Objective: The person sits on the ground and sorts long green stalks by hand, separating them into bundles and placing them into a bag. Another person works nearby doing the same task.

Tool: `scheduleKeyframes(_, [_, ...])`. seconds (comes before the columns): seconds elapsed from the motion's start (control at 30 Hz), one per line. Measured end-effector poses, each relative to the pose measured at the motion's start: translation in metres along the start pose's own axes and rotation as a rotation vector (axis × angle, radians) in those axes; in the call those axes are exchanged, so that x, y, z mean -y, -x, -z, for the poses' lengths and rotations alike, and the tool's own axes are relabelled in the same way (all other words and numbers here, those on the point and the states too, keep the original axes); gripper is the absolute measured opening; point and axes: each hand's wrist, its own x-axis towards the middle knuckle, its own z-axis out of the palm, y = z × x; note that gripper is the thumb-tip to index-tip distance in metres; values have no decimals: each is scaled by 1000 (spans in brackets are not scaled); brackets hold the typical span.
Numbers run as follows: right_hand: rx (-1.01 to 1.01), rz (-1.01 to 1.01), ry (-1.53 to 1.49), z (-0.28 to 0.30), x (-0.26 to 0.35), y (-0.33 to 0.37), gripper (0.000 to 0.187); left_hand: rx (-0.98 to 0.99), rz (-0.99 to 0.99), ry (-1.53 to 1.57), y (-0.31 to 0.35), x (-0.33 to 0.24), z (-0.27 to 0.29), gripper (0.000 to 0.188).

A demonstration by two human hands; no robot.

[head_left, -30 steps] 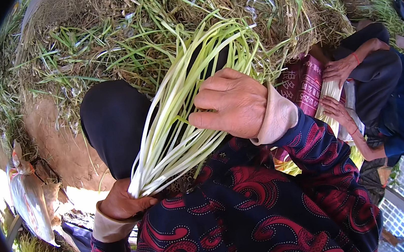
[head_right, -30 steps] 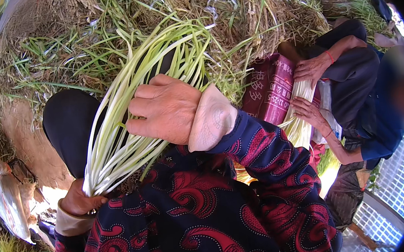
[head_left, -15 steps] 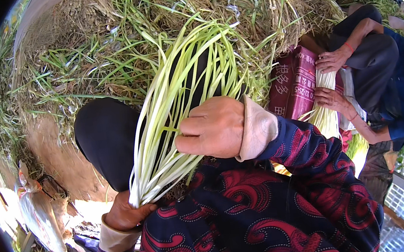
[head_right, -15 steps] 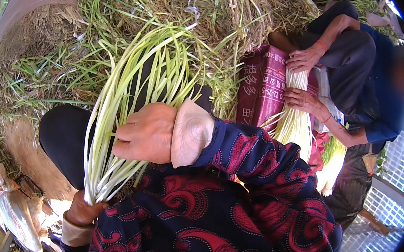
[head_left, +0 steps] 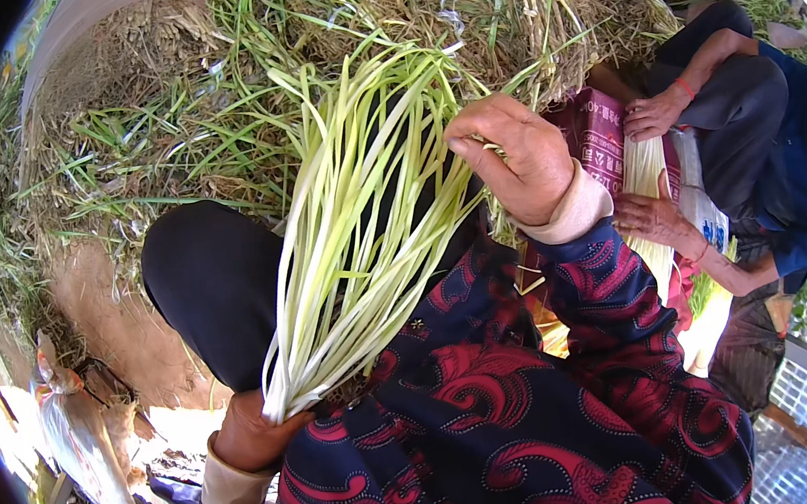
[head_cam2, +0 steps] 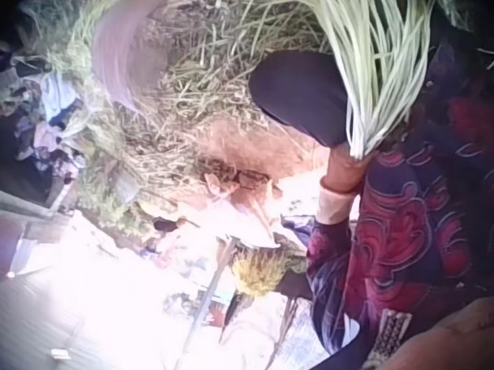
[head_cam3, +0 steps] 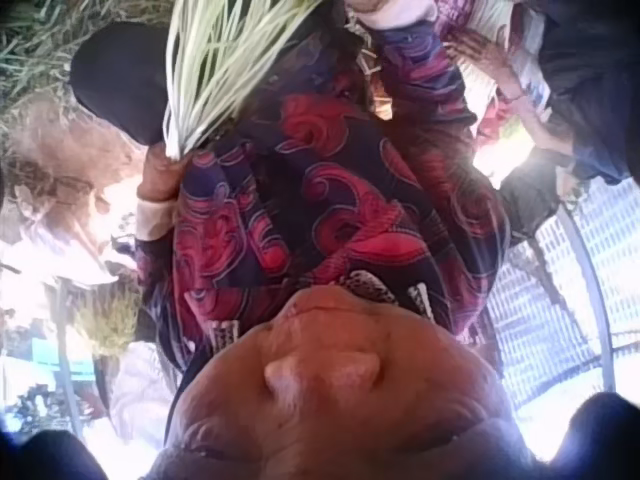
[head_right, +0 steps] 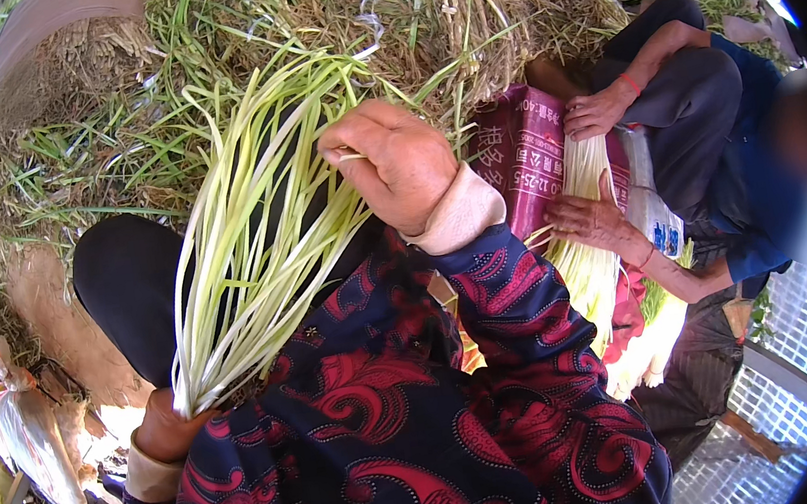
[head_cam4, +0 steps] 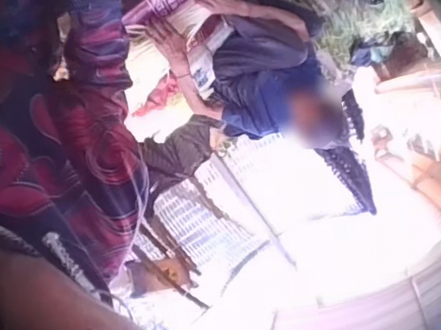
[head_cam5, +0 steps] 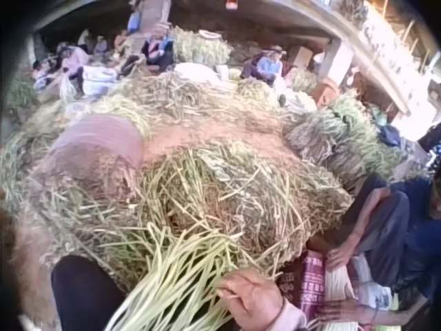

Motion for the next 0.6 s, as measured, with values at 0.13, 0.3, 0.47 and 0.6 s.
scheduleKeyframes(0.13, [196, 250, -40, -22, 18, -15, 14, 6, 27, 71, 6, 1, 3, 31])
scheduleKeyframes(0.3, [322, 266, 99, -38, 26, -11, 15, 73, 4, 270, 6, 9, 4, 34])
scheduleKeyframes(0.47, [281, 329, 143, -40, 32, -7, 16, 46, 19, 375, 5, 7, 2, 31])
scheduleKeyframes(0.6, [342, 425, 77, -48, 35, -6, 23, 9, 12, 444, 4, 10, 0, 30])
